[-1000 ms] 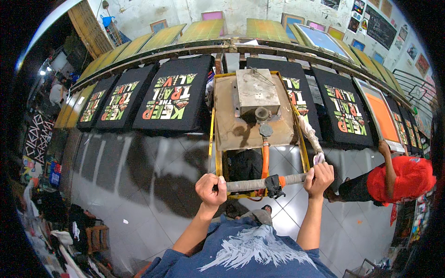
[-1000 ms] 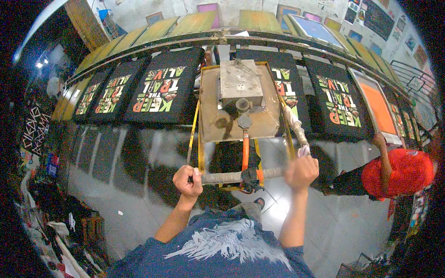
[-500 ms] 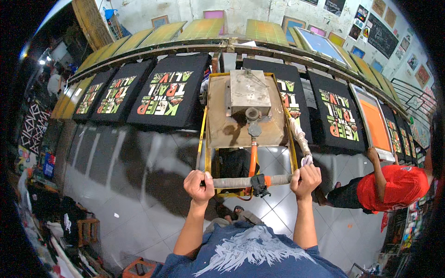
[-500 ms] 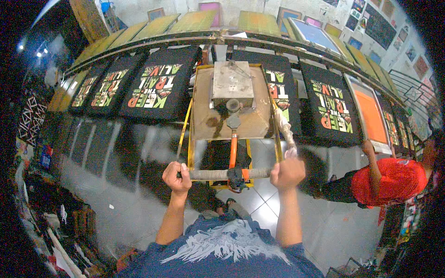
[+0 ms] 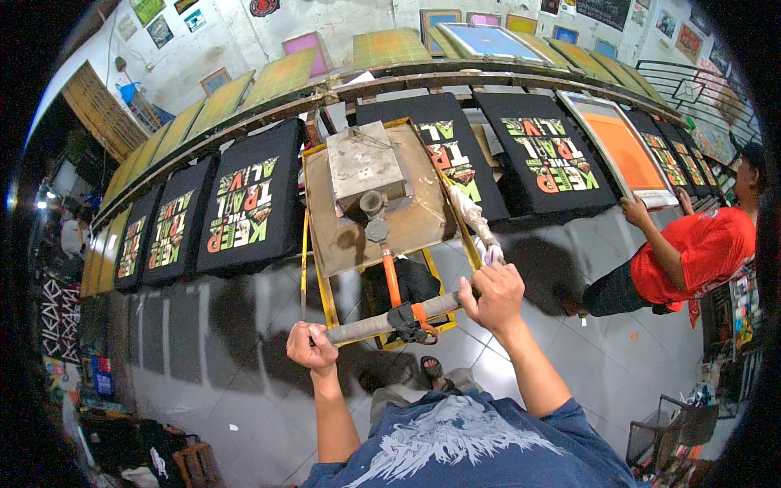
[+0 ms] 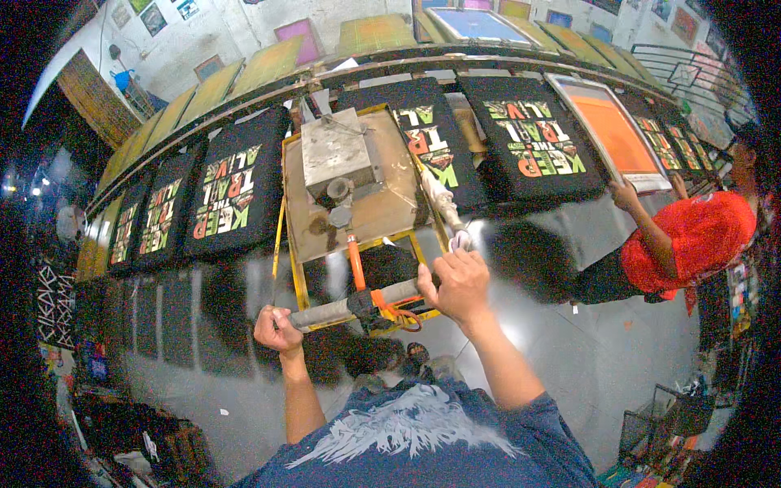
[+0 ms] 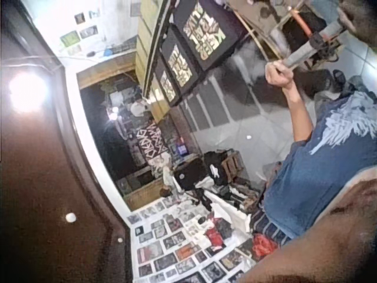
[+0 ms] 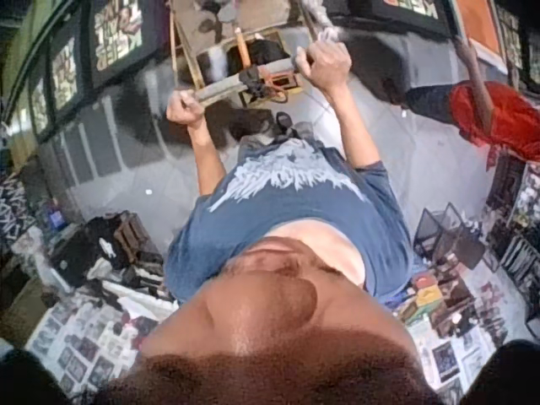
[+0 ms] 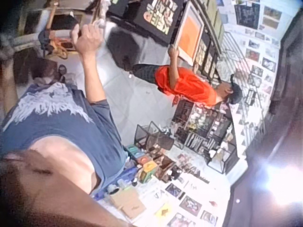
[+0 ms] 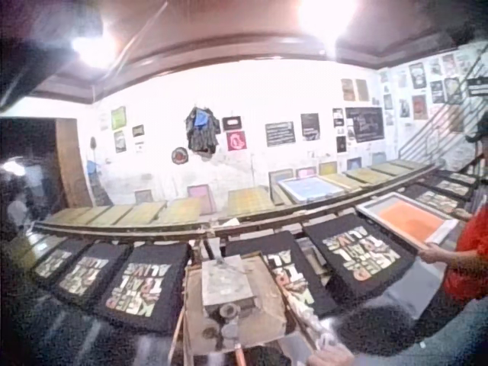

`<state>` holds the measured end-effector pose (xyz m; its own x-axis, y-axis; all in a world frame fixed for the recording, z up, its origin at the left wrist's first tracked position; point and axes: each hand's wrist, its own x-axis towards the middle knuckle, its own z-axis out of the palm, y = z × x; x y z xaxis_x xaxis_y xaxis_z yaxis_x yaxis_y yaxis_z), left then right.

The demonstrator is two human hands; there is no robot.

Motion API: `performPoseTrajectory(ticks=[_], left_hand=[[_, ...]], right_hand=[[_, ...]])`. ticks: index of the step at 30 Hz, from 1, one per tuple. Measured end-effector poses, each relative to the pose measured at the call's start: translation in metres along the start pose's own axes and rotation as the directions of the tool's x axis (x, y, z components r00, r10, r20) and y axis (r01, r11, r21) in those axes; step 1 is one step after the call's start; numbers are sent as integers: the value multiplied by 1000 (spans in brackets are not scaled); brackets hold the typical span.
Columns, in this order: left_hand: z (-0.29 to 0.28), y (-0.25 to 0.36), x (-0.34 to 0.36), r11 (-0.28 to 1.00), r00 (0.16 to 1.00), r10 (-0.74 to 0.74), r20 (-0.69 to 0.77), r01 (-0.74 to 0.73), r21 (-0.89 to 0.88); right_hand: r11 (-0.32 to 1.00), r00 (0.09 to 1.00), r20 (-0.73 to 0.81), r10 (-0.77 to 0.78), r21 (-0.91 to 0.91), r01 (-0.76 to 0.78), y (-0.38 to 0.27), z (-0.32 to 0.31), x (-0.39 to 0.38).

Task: The person operates a manual screen printing press to apply ink and cure designs on a series of black shirts. The person moves a sliding heating unit over each printed shirt on the press line and uses a squeegee with white ink to apply a design through a screen.

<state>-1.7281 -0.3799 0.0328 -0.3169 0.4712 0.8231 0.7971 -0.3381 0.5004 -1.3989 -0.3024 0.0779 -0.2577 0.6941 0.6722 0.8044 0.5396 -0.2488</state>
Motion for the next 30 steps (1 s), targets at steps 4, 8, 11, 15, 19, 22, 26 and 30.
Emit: performPoseTrajectory(ticks=[4,8,11,15,19,22,26,30], left_hand=[[-7,-24,12,1000,1000,10,5,-10,-10],[-21,-68,33,997,998,2,56,2,-74],[-43,-109,53,989,991,60,119,-43,-139],[-71,-148,70,990,980,28,197,-1,-138],[-96,-162,80,974,972,-103,210,142,-176],[-120,-159,74,974,949,-123,290,172,-150],[-141,-143,68,972,940,-85,330,151,-181],[-167,-133,54,974,932,-62,356,134,-181]], right_hand=[[999,999,51,17,-28,-15,-27,4,-1],[999,997,70,35,-42,-32,-72,15,0],[997,996,58,73,-33,-71,-120,32,0],[997,992,103,70,-51,-65,-174,41,-9],[989,999,21,38,-146,-34,-211,56,-23],[975,986,-151,69,-201,-99,-223,71,-27],[967,979,-203,10,-247,-61,-215,74,-36],[978,974,-220,-55,-210,7,-210,73,-41]])
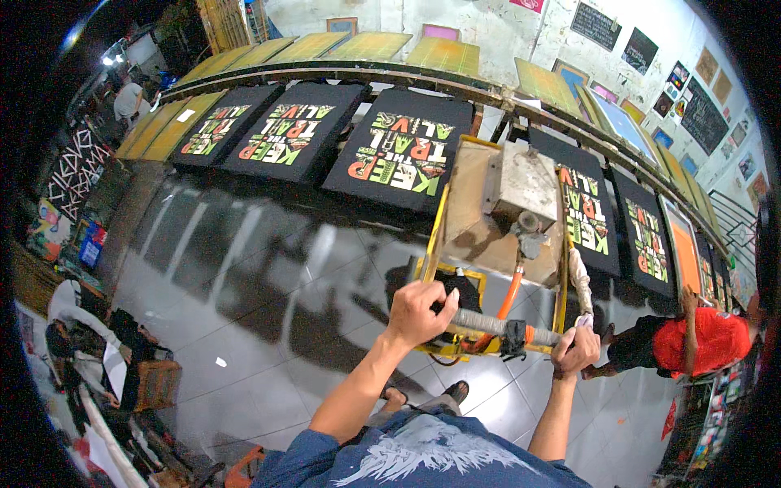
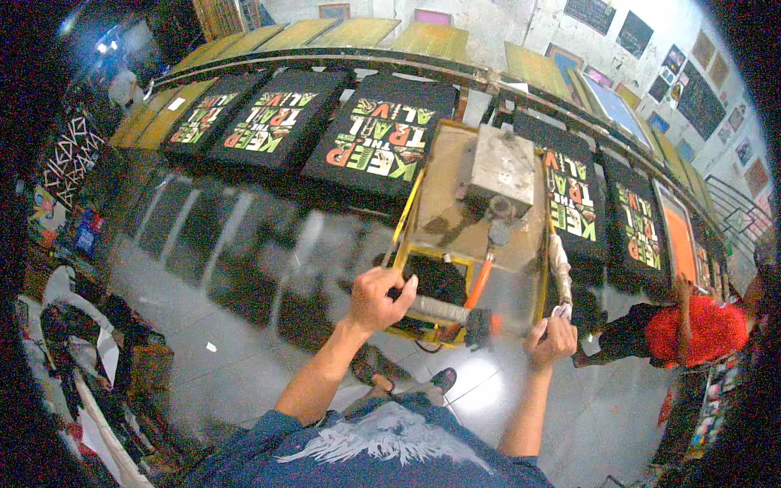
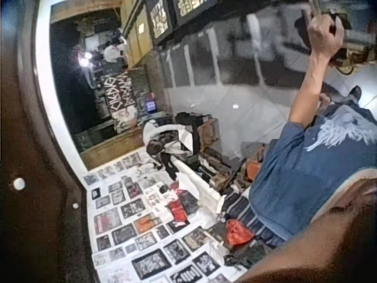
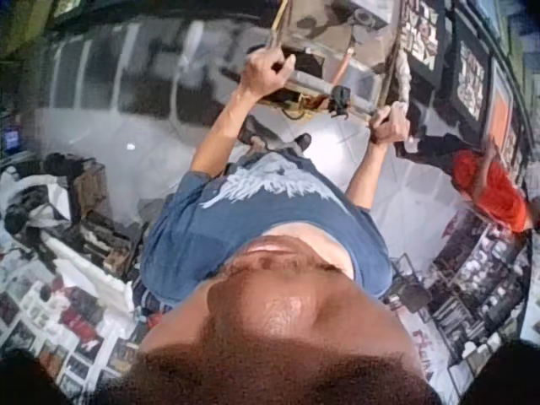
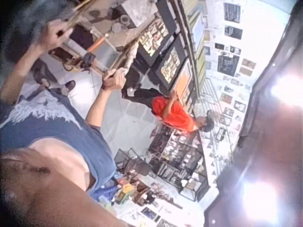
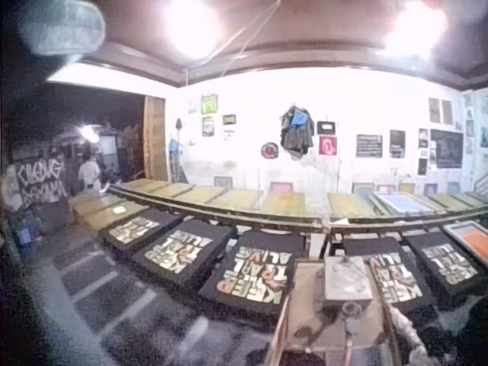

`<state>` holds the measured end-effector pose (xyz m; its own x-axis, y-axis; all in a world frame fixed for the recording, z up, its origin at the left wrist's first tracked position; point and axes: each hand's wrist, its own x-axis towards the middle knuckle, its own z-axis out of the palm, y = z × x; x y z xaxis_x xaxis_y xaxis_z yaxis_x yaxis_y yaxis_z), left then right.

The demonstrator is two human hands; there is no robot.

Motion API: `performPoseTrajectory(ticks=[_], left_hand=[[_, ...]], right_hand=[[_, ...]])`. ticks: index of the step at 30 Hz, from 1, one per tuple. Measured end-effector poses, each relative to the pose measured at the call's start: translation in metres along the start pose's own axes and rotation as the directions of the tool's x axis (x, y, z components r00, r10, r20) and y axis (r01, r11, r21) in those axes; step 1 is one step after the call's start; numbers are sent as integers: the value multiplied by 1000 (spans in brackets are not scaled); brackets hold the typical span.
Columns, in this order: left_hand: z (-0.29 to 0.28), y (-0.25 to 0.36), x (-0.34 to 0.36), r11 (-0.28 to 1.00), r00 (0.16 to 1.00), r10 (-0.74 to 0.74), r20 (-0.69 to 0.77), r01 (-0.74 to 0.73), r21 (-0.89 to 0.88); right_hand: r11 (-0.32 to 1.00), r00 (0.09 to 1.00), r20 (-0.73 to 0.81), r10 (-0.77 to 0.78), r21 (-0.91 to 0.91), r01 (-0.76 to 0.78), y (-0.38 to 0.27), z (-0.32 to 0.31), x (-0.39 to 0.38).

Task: The person operates a manual screen printing press to apply ink and cure designs on a series of black shirts. The person moves a sliding heating unit over each printed shirt on the press line and uses a squeegee with white ink to apply a design through a screen.

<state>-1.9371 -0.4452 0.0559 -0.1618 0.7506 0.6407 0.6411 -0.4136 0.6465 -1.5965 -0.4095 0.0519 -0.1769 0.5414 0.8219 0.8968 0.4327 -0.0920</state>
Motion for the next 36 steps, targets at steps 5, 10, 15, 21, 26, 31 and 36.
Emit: performPoseTrajectory(ticks=[5,10,15,21,26,31,36], left_hand=[[-26,15,-29,999,999,-30,27,31,-35],[-47,34,-49,996,993,-87,79,88,-12],[-61,43,-50,983,976,-185,118,181,42],[-55,38,-36,975,975,-219,47,216,55],[-37,5,-27,988,983,-137,-123,144,57],[-59,-37,-27,993,979,-44,-198,64,97],[-109,-75,-25,986,964,15,-267,31,165]], right_hand=[[996,998,24,-57,69,55,16,8,-12],[979,992,93,-89,193,70,12,15,7],[946,983,52,-176,285,154,14,49,22],[926,975,62,-214,331,182,9,95,57],[928,979,54,-195,333,166,7,113,71],[943,979,50,-198,283,177,-40,108,73],[967,976,192,-101,251,51,-102,92,60]])
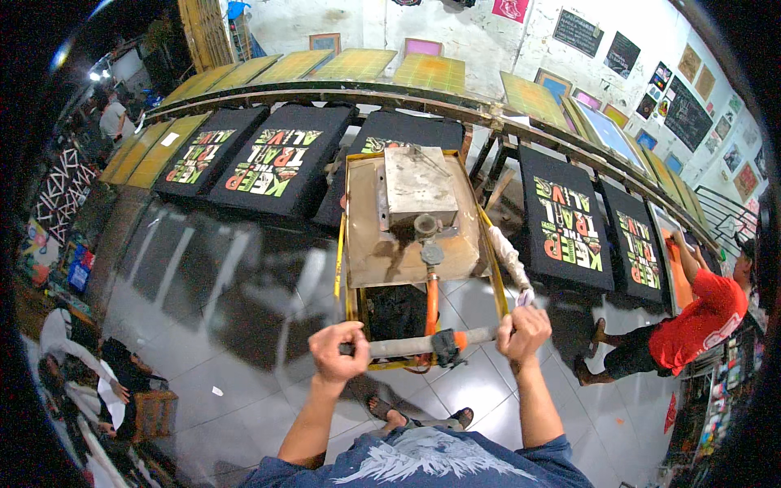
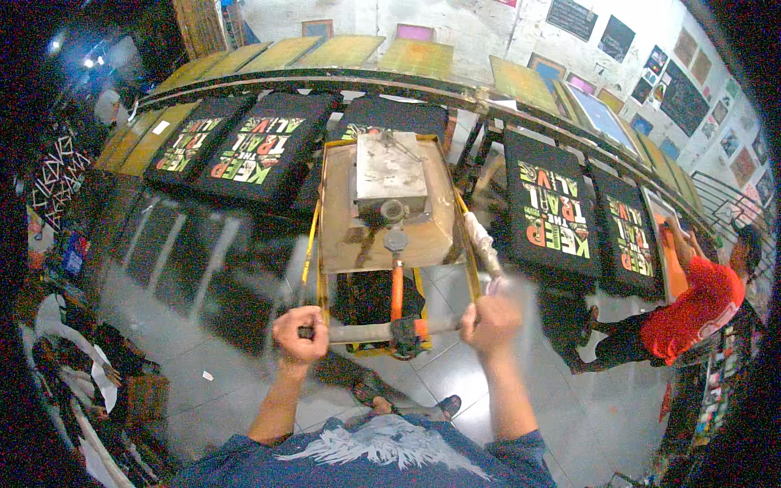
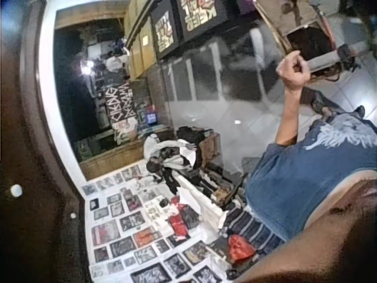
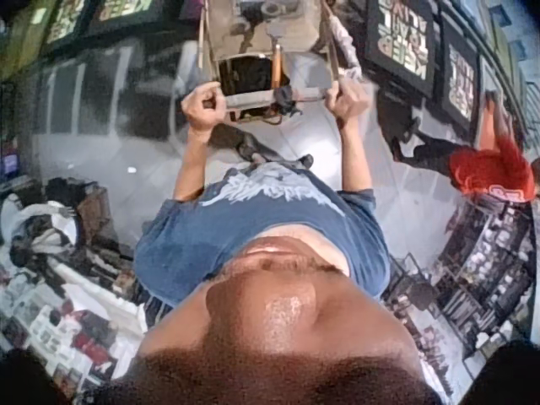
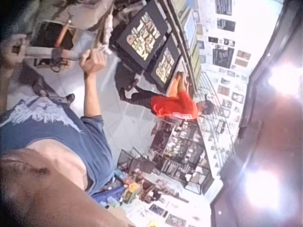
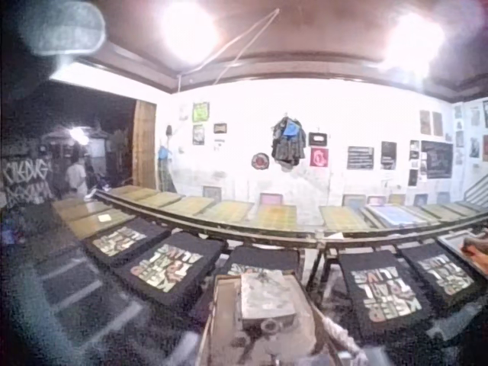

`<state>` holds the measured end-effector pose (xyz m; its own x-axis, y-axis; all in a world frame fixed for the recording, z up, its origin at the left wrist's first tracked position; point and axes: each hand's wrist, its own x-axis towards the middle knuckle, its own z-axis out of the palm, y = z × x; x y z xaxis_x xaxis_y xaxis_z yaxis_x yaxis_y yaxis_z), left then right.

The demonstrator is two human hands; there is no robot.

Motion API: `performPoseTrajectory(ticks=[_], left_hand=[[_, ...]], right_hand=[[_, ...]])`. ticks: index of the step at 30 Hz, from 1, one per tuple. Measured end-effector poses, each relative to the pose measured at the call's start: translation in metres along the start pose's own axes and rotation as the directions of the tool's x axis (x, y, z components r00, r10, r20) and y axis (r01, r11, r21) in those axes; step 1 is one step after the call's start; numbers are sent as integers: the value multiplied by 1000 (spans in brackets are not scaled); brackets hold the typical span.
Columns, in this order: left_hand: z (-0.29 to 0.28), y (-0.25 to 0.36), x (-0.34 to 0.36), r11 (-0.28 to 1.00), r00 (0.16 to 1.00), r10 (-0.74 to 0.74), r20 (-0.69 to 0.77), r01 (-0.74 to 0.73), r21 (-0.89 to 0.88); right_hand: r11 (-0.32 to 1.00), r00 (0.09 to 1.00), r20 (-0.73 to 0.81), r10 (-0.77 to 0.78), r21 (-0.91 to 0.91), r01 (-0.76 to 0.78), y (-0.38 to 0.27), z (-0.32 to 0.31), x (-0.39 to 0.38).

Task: The person operates a manual screen printing press to apply ink and cure designs on a series of black shirts. The person moves a sliding heating unit over each printed shirt on the press line and uses a squeegee with white ink to apply a design through a screen.

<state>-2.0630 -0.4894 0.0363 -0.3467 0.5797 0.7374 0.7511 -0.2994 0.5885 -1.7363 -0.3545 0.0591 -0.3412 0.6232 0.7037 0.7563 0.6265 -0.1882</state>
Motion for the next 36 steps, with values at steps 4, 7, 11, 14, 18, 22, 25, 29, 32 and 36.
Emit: performPoseTrajectory(ticks=[4,7,11,14,18,22,25,29,32,36], left_hand=[[-42,-33,4,997,997,-76,-25,77,23],[-60,-40,2,985,983,-171,-68,172,14],[-76,-36,-13,989,987,-145,-72,148,30],[-73,-15,-21,985,987,-133,-93,142,96],[-61,-5,-33,977,980,-124,-155,148,152],[-52,-35,-18,985,969,-51,-241,88,148],[-52,-66,13,983,958,-31,-284,81,164],[-63,-125,27,996,950,-18,-312,44,78],[-79,-158,41,988,961,24,-276,19,151],[-101,-188,62,983,967,13,-256,34,179]], right_hand=[[1000,999,-47,-14,6,15,-59,8,-9],[1000,999,-37,-20,5,20,-92,6,-15],[998,999,-21,-36,43,37,-97,6,-19],[993,997,-27,-70,92,72,-82,12,-6],[979,989,-34,-142,143,145,-52,35,16],[967,981,11,-194,170,189,-53,62,52],[973,983,33,-182,152,175,-66,82,64],[979,989,-17,-145,143,146,-98,104,74],[979,994,-23,-103,177,106,-126,116,78],[976,997,-1,-81,202,79,-160,122,76]])
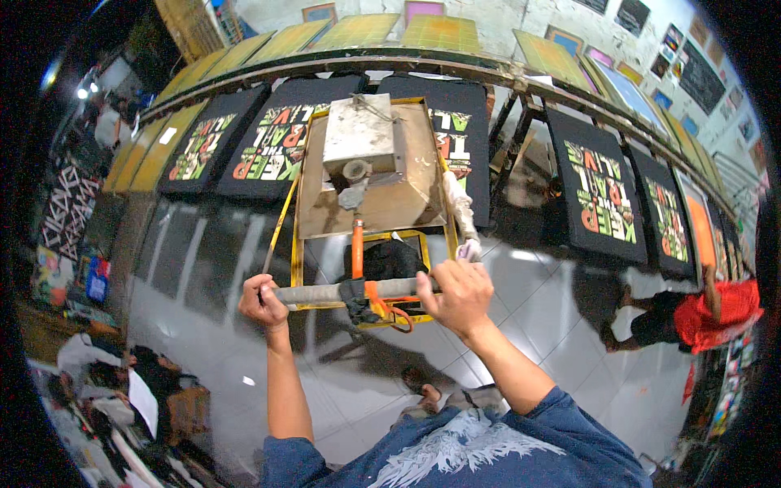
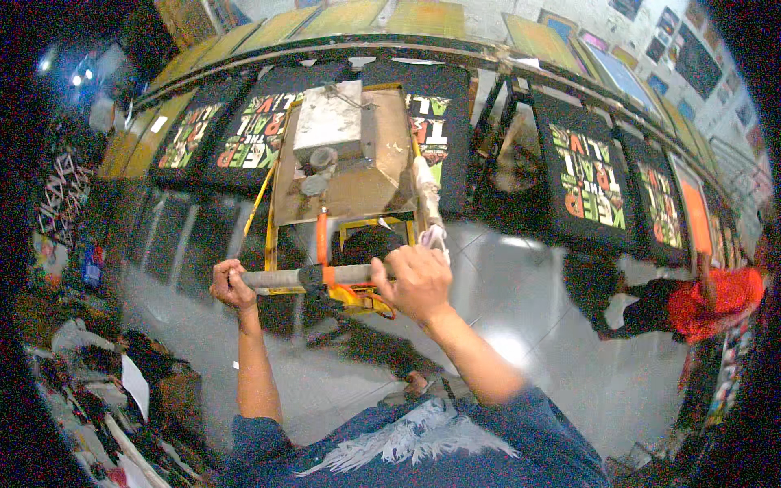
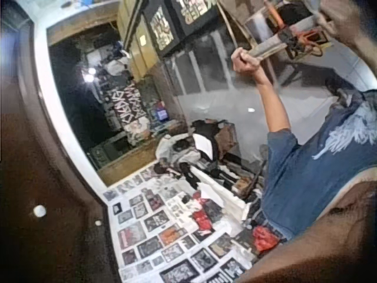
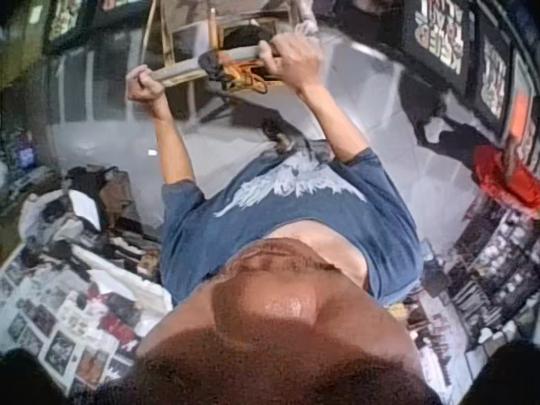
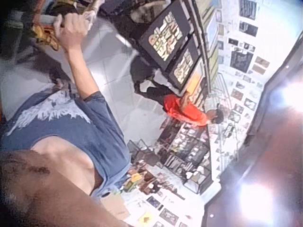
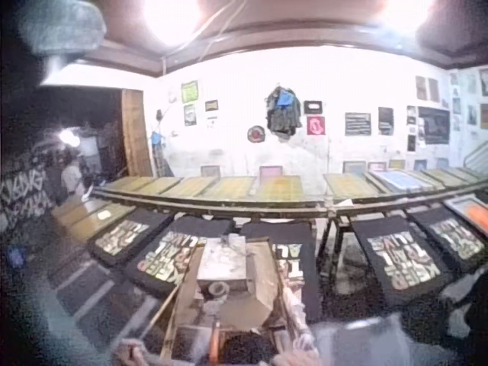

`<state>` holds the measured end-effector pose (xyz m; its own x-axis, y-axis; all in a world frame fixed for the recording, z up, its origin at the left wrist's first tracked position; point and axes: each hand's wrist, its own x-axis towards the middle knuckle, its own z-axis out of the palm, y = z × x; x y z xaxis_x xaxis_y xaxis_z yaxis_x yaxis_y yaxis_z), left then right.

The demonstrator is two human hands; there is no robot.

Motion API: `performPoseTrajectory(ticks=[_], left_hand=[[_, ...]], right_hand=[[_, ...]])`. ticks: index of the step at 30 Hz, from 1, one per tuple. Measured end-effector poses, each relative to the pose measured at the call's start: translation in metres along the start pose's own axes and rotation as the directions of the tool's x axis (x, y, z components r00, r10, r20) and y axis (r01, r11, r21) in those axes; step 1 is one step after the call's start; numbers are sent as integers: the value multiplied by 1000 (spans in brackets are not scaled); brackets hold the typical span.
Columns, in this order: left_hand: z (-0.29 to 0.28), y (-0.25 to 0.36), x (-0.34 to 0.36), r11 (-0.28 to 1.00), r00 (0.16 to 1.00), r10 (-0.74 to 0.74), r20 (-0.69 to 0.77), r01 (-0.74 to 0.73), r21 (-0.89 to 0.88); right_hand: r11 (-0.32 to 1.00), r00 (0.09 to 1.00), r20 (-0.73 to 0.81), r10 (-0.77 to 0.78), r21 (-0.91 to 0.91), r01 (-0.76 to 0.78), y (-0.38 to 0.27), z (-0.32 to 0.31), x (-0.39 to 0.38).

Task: The person operates a manual screen printing press to apply ink and cure designs on a series of black shirts. The person moves a sliding heating unit over each printed shirt on the press line and uses a squeegee with white ink to apply a design through a screen.

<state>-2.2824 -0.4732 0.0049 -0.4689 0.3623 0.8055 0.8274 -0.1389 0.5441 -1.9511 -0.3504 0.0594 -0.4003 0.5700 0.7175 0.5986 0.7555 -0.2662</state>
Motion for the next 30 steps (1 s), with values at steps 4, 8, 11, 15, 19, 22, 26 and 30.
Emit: performPoseTrajectory(ticks=[4,8,11,15,19,22,26,30], left_hand=[[-9,-17,8,999,999,13,40,-11,-43],[1,-22,7,985,999,-34,-35,28,-168],[8,-18,4,973,990,-115,-76,97,-211],[3,-4,2,982,986,-159,-54,153,-112],[-5,-13,-7,874,913,-408,-24,383,-299],[-3,-3,-4,867,905,-424,-24,398,-301],[0,9,-3,875,906,-414,-93,367,-316],[14,4,-2,893,909,-380,-171,312,-325]], right_hand=[[999,1000,18,-21,39,20,-16,-1,-5],[998,999,34,-30,60,28,-14,-1,-4],[995,997,60,-44,89,39,-10,-6,-3],[981,978,207,-41,192,0,-9,-15,2],[967,896,436,-80,253,-37,-9,-28,15],[967,718,685,-122,244,-69,-4,-33,39],[964,560,793,-240,263,41,-15,-27,62],[990,594,795,-126,137,27,-34,-20,61]])
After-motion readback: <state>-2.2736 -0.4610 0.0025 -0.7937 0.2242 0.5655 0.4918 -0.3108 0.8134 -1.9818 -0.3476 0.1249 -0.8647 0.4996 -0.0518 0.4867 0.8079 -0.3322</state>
